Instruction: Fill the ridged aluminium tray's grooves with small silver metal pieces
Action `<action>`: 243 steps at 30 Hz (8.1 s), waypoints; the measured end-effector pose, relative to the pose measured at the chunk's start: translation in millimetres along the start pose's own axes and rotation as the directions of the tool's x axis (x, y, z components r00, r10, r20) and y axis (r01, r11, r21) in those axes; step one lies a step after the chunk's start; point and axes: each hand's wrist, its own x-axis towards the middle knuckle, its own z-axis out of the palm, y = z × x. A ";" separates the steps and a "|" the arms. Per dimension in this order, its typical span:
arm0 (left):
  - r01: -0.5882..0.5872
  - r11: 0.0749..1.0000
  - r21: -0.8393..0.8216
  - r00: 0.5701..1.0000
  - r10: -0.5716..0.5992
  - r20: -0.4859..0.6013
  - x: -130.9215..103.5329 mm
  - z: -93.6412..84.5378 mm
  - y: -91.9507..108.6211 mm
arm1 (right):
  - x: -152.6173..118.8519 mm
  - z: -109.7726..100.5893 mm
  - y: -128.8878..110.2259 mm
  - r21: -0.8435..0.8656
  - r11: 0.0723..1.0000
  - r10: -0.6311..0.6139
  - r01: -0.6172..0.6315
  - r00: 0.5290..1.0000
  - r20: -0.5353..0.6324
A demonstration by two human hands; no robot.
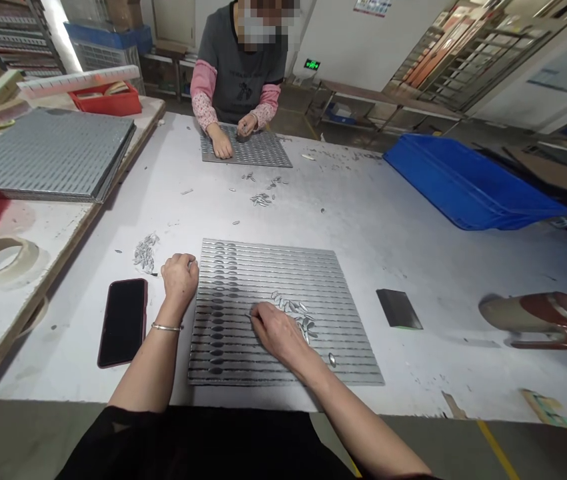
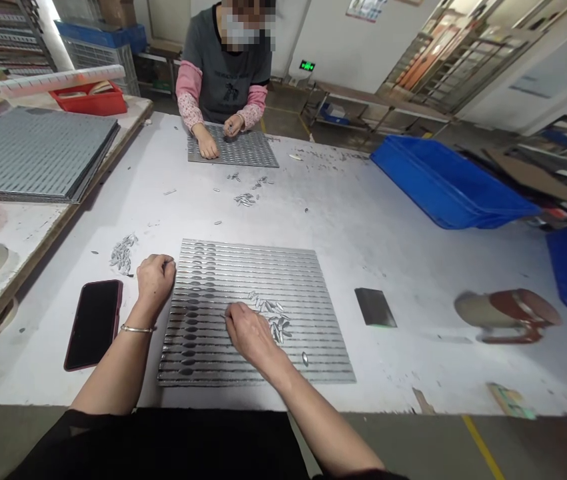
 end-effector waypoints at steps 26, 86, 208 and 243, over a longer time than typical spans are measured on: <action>-0.023 1.000 0.005 1.000 0.023 -0.015 3.3 1.0 -2.9 | 54.4 22.7 -26.5 0.295 0.910 0.310 -0.291 0.951 -0.018; -0.005 1.000 0.004 1.000 0.005 0.016 0.6 -4.6 2.2 | 27.2 -40.7 55.0 -0.132 0.974 0.181 -0.187 0.982 -0.059; 0.003 1.000 0.014 0.998 -0.004 0.064 -2.3 -8.8 9.2 | -11.8 -12.3 1.8 -0.021 0.998 0.052 -0.052 0.998 0.023; 0.016 1.000 0.025 0.998 -0.018 0.068 -2.1 -7.1 9.2 | -5.3 10.8 -20.4 0.320 0.932 0.204 -0.170 0.976 -0.073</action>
